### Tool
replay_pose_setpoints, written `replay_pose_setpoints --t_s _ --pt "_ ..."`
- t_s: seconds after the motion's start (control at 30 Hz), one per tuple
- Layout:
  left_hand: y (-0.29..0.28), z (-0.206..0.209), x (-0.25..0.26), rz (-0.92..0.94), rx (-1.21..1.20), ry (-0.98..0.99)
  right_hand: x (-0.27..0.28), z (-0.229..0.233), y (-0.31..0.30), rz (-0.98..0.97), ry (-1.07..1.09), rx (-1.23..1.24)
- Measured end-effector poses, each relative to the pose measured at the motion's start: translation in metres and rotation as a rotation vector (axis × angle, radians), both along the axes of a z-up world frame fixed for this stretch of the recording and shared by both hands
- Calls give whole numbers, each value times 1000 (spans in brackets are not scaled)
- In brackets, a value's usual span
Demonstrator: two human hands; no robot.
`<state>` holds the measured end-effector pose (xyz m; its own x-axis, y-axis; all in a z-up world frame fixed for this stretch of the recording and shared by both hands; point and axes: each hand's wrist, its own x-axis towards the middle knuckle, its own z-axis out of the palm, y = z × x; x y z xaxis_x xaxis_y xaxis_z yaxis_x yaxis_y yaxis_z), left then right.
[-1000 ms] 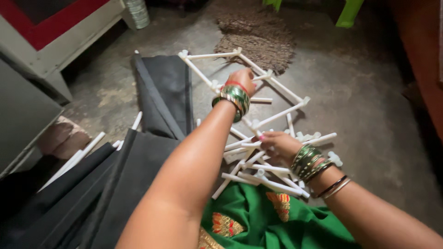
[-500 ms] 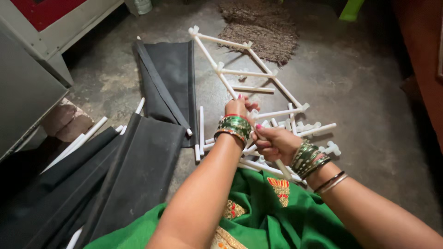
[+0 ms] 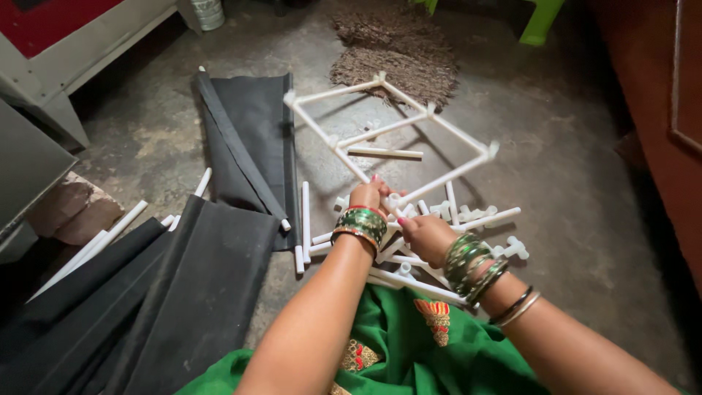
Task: The person sits on the floor and assembles a white plastic frame by connecting rods and joints by hand. They build a rectangular frame and add crossbars, then disassemble and reassemble parts of the structure.
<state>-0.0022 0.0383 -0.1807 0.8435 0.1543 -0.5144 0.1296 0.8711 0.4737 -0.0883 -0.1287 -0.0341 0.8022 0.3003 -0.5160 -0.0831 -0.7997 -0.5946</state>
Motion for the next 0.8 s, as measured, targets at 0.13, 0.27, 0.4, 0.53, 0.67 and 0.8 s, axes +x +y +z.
replay_pose_setpoints --t_s 0.13,0.27,0.4,0.53,0.67,0.8 --pt "-7 82 -55 59 -9 -428 -2 30 -16 -78 595 633" --pt "-10 121 -56 68 -93 -648 -7 36 -33 -51 829 958" --pt "-13 109 -37 248 103 -482 -4 11 -23 -40 965 1011" --pt "-16 98 -28 326 151 -101 -3 -4 -4 127 33 420" --pt "-22 109 -25 454 264 -14 -26 0 2 257 -696 -170" --pt "-25 117 -31 477 242 -16 -37 15 2 232 -720 -272"
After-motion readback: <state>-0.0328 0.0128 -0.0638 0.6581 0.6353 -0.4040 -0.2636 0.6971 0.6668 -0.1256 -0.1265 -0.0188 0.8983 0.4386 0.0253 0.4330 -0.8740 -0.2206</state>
